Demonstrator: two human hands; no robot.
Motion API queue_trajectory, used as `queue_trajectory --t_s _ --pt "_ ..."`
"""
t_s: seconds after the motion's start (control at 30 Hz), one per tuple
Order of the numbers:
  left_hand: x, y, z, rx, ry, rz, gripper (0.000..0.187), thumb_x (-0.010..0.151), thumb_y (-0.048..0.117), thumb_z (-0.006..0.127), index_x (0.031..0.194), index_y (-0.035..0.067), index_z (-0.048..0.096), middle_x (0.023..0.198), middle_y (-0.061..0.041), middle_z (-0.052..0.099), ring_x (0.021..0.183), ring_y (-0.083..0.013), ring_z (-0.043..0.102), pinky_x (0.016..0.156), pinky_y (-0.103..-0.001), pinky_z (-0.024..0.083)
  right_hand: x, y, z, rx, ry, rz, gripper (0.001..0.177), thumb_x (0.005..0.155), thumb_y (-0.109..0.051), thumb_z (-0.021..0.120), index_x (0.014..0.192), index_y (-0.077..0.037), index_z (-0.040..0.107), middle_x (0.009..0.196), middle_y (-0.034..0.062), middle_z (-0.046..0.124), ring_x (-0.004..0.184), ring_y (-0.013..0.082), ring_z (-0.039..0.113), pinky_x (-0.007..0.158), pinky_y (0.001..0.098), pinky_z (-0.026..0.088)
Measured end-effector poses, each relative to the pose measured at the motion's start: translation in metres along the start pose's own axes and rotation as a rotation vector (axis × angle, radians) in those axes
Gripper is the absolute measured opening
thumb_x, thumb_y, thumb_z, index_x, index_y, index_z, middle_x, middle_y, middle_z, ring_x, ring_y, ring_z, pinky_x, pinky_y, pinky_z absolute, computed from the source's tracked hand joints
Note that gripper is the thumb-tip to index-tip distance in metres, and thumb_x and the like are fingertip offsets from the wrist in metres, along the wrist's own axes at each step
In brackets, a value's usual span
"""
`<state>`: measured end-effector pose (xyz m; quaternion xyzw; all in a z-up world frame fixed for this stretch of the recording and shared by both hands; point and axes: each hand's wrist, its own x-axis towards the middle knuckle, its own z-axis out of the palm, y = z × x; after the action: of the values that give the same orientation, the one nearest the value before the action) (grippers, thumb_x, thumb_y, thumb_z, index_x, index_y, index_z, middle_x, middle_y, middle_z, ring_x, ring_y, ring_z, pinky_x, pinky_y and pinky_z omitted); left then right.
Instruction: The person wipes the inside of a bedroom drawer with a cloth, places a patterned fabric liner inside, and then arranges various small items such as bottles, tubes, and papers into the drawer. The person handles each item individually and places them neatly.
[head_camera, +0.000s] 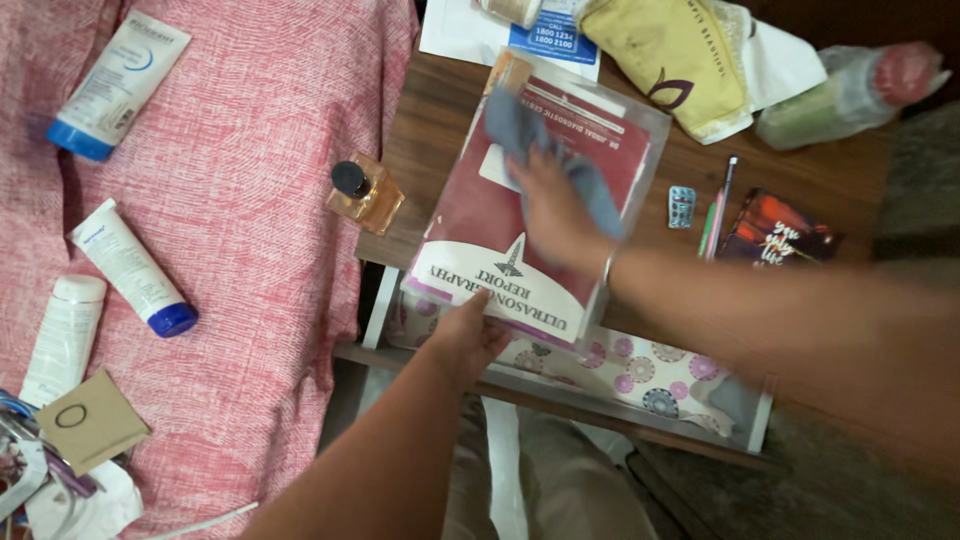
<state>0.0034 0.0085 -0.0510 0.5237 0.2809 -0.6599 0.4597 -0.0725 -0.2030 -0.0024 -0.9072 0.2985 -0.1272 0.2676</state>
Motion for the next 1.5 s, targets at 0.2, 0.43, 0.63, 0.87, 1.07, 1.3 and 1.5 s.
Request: queue_trajectory --t_s 0.2,0.43,0.63,0.87,1.07,1.3,1.5 --pt "-0.01 0.002 0.015 0.005 0.086 0.014 0.021 0.102 0.033 0.05 0.108 0.014 0.059 0.082 -0.007 0.064 0.066 -0.0212 0.062 0.06 -0.039 0.053 -0.128 -0.089 -0.022 0.285 -0.068 0.142 0.048 0.086 0.006 0.049 0.129 -0.007 0.067 0.144 0.0245 0.056 0.131 0.0378 0.054 0.109 0.043 0.042" --pt "-0.045 0.016 0.037 -0.015 0.146 -0.118 0.016 0.098 0.021 0.043 0.094 0.018 0.058 0.074 0.0 0.056 0.058 -0.0127 0.044 0.05 -0.028 0.032 -0.156 -0.033 -0.105 0.179 0.822 0.758 0.019 0.097 -0.005 0.052 0.096 -0.005 0.071 0.085 0.0094 0.069 0.077 0.0218 0.065 0.071 0.0366 0.051" --pt "-0.058 0.004 0.067 -0.125 -0.195 -0.516 0.013 0.098 0.027 0.054 0.091 0.017 0.057 0.076 0.002 0.057 0.062 -0.0132 0.051 0.055 -0.029 0.035 -0.132 -0.027 -0.181 1.237 0.492 0.943 0.016 0.096 -0.017 0.051 0.099 -0.008 0.064 0.084 0.0085 0.066 0.069 0.0209 0.062 0.063 0.039 0.054" --pt "-0.042 -0.022 0.052 -0.256 -0.48 -0.934 0.048 0.09 0.038 0.06 0.116 -0.002 0.059 0.104 -0.017 0.066 0.079 -0.0186 0.059 0.059 -0.032 0.043 -0.089 -0.06 -0.146 0.549 0.264 0.643 0.047 0.088 -0.011 0.057 0.134 -0.007 0.065 0.108 0.0132 0.074 0.095 0.0261 0.068 0.084 0.0357 0.055" --pt "-0.061 -0.012 0.006 -0.259 -0.129 0.031 0.05 0.098 0.029 0.042 0.138 0.001 0.054 0.135 -0.019 0.065 0.122 -0.0301 0.059 0.098 -0.047 0.044 -0.114 -0.043 -0.08 0.179 0.245 0.363 0.055 0.079 0.0 0.06 0.133 -0.003 0.062 0.135 0.0278 0.059 0.121 0.0423 0.059 0.102 0.0425 0.046" --pt "-0.106 0.013 -0.012 -0.481 0.029 0.206 0.082 0.097 0.065 0.033 0.159 0.012 0.026 0.16 -0.02 0.037 0.139 -0.0382 0.042 0.116 -0.057 0.028 -0.13 -0.032 -0.051 0.068 0.202 0.395 0.052 0.085 0.006 0.053 0.135 -0.003 0.063 0.14 0.0282 0.058 0.13 0.0431 0.055 0.113 0.0434 0.041" --pt "-0.061 0.001 -0.01 -0.3 0.068 0.176 0.066 0.1 0.054 0.044 0.154 0.016 0.035 0.154 -0.016 0.044 0.135 -0.0372 0.051 0.112 -0.056 0.045 -0.14 -0.087 -0.005 0.192 -0.048 0.095 0.063 0.08 0.013 0.045 0.138 -0.004 0.063 0.143 0.0261 0.057 0.133 0.0402 0.055 0.114 0.0422 0.042"
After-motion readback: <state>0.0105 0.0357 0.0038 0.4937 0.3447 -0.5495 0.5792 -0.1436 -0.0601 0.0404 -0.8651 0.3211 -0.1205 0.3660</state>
